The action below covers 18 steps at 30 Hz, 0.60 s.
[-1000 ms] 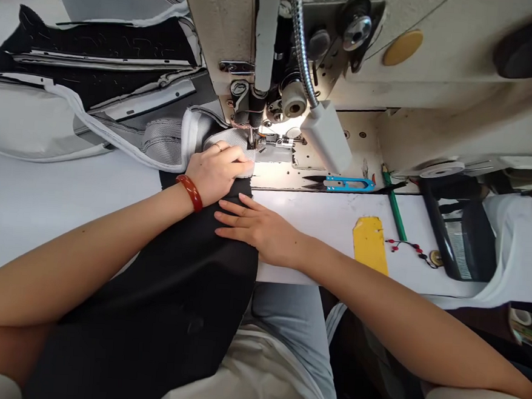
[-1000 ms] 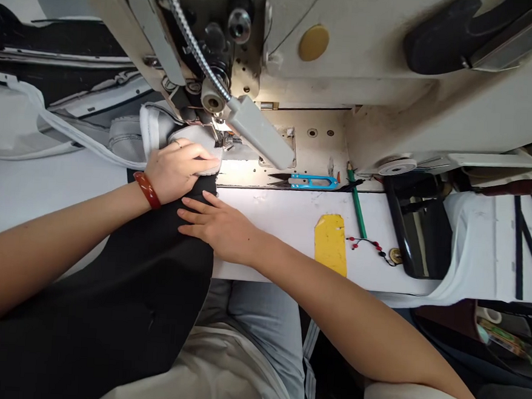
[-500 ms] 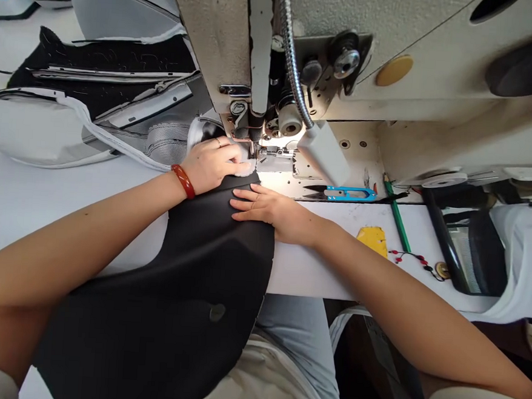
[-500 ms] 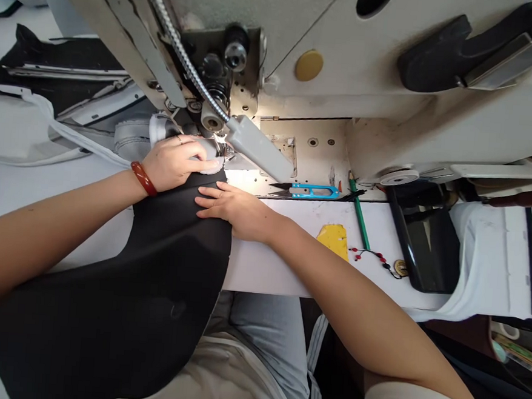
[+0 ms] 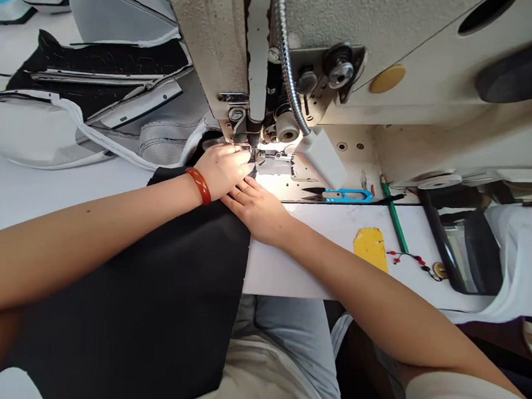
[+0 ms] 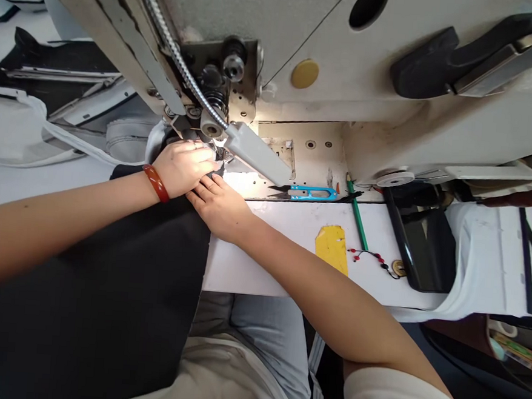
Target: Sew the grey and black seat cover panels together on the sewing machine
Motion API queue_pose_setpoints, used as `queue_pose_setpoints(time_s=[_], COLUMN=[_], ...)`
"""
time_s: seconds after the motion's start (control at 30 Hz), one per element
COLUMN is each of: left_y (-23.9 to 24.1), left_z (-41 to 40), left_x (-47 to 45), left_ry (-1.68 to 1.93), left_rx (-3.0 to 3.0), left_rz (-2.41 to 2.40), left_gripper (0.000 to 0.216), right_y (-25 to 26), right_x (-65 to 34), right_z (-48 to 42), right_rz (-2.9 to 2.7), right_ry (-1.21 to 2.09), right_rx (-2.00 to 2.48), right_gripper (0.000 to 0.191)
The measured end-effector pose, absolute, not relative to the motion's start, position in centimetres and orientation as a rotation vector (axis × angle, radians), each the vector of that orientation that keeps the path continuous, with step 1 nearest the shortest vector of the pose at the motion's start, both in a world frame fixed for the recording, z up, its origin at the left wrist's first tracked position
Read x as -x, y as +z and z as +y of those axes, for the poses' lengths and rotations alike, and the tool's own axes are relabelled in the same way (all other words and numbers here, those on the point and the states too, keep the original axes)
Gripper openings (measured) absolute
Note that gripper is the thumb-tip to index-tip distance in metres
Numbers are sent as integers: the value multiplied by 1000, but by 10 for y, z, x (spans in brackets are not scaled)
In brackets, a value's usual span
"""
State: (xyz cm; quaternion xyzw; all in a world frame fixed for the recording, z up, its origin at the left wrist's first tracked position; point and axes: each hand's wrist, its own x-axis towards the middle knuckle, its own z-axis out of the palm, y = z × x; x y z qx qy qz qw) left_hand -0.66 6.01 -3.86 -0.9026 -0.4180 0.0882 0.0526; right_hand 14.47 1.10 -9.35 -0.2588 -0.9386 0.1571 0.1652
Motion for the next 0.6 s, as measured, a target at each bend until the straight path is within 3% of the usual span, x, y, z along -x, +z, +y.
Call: queue_pose_setpoints(time_s=[0.33, 0.43, 0.53, 0.6], left_y=[-48, -40, -30, -29], left_z=[52, 43, 30, 24], left_x=[7, 43, 106, 148], left_ry=[72, -151, -460, -305], left_rx=[2733, 2788, 2507, 2449], left_rz=[-1312, -1238, -1525, -1640], left_gripper=[44, 41, 41, 50], right_y=[-82, -79, -75, -74], right_x=[-145, -148, -148, -147], right_z=[0, 2, 2, 2], right_rz=[-2744, -2813, -2887, -2903], right_ry=[443, 461, 488, 514], right_rx=[733, 744, 749, 745], right_gripper=[48, 57, 69, 75])
